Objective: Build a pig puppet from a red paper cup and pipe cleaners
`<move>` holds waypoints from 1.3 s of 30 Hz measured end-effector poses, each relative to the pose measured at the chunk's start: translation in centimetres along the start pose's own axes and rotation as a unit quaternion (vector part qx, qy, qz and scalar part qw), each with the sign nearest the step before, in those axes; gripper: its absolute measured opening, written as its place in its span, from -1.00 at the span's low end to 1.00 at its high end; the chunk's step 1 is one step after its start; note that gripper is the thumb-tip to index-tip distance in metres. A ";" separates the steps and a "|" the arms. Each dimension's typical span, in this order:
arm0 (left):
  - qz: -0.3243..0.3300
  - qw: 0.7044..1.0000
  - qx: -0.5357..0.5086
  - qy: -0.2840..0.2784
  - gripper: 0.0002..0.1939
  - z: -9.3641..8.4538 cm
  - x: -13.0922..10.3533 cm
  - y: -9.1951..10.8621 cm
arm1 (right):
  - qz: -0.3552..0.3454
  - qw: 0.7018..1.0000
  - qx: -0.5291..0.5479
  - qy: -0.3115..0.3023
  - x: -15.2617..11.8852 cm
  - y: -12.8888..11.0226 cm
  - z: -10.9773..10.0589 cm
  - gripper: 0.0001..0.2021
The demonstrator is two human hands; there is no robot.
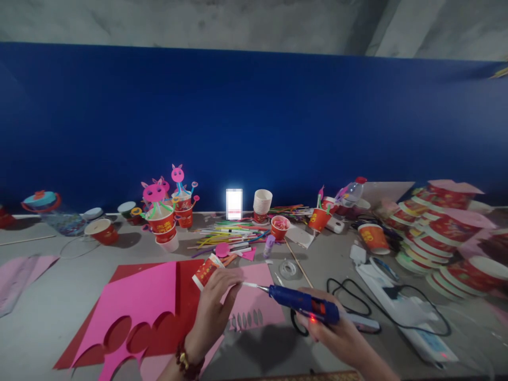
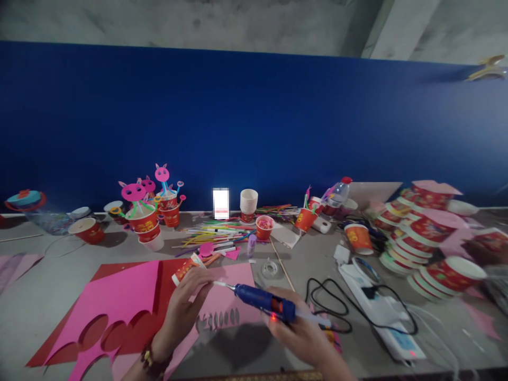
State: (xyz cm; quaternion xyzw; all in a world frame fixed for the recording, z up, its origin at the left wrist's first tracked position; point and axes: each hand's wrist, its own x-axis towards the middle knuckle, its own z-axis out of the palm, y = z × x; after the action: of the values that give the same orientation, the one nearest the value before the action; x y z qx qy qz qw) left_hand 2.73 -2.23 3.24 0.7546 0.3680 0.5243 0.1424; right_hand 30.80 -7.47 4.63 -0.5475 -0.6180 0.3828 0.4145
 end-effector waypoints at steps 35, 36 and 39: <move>0.004 1.000 0.025 -0.003 -0.83 -0.2 0.2 0.2 | -0.007 1.000 0.000 0.005 0.0 -0.1 -0.1 -0.69; 0.004 1.000 0.026 -0.003 -0.83 -0.2 0.2 0.2 | -0.010 1.000 0.001 0.000 0.1 -0.2 -0.1 -0.69; 0.005 1.000 0.027 -0.004 -0.83 -0.2 0.1 0.1 | -0.019 1.000 -0.004 0.011 0.0 -0.3 -0.1 -0.71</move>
State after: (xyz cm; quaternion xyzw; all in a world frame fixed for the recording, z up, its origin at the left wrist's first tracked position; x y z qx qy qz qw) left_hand 2.57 -2.23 3.48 0.7620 0.3780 0.5119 0.1204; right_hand 30.81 -7.46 4.92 -0.5417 -0.6252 0.3663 0.4261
